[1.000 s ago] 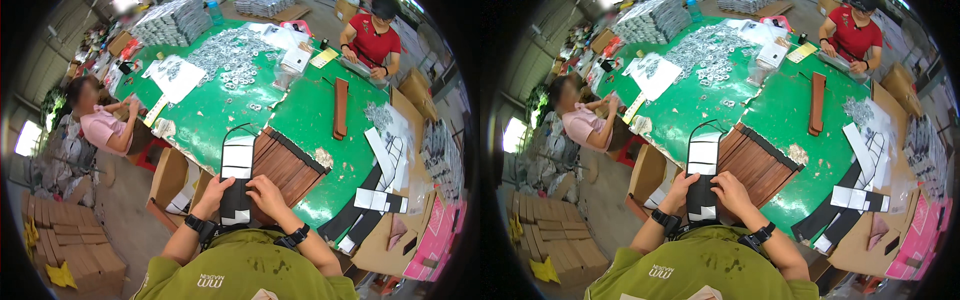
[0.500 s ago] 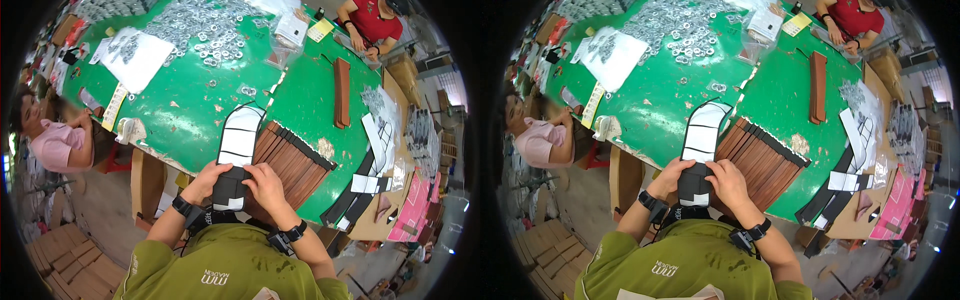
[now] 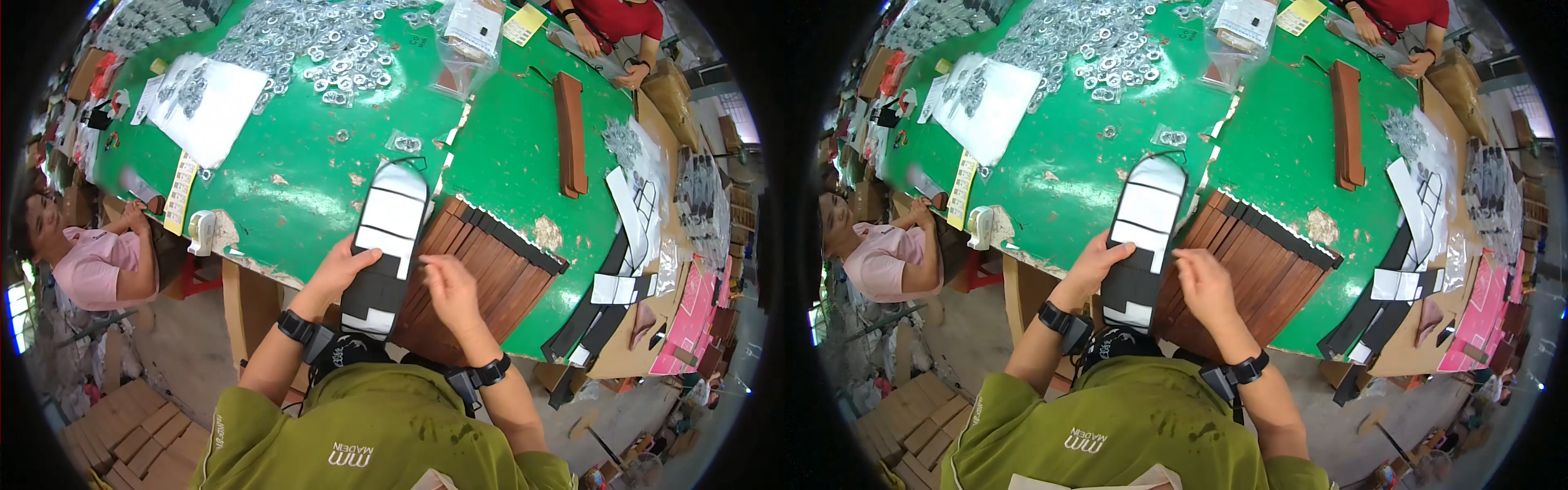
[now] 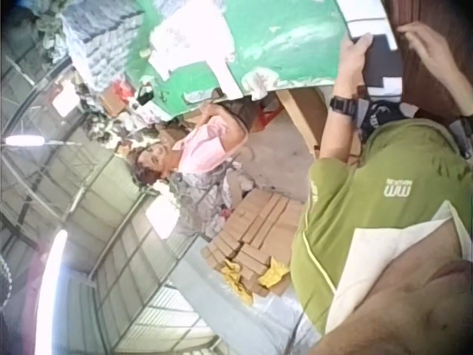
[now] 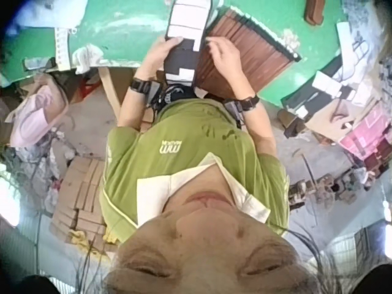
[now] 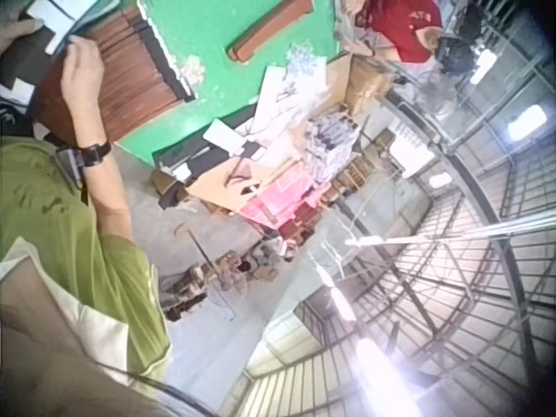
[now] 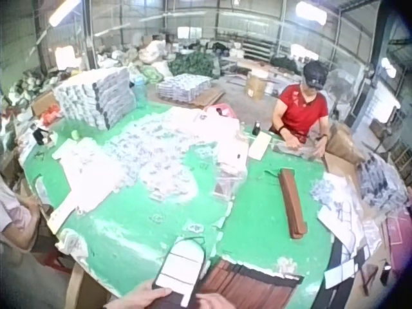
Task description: Assembling wood slats into a panel using adhesive strips.
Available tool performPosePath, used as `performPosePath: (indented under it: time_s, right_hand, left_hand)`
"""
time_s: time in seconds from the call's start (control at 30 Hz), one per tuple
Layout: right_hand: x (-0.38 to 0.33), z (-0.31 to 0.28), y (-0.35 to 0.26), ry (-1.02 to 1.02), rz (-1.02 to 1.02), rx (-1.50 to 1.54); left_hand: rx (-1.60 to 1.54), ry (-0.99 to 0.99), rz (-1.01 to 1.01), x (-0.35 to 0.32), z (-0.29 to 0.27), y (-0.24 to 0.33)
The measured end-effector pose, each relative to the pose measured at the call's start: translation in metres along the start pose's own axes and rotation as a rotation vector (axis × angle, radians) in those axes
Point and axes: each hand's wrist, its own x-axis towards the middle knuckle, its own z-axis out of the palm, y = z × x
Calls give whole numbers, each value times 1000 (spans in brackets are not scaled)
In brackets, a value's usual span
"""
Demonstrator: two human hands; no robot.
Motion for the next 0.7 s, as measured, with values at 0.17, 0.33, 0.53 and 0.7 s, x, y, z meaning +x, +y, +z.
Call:
performPosePath:
  time_s: [0.17, 0.33, 0.53, 0.7]
  right_hand:
    - [23, -13, 44, 248, 116, 446]
    - [44, -33, 69, 269, -2, 185]
    - [64, -26, 71, 288, -96, -196]
    - [77, -12, 88, 287, -222, -478]
  left_hand:
    - [456, 516, 272, 42, -26, -10]
    - [1099, 726, 537, 84, -25, -37]
    - [1306, 86, 815, 85, 37, -42]
    - [1197, 66, 600, 106, 64, -80]
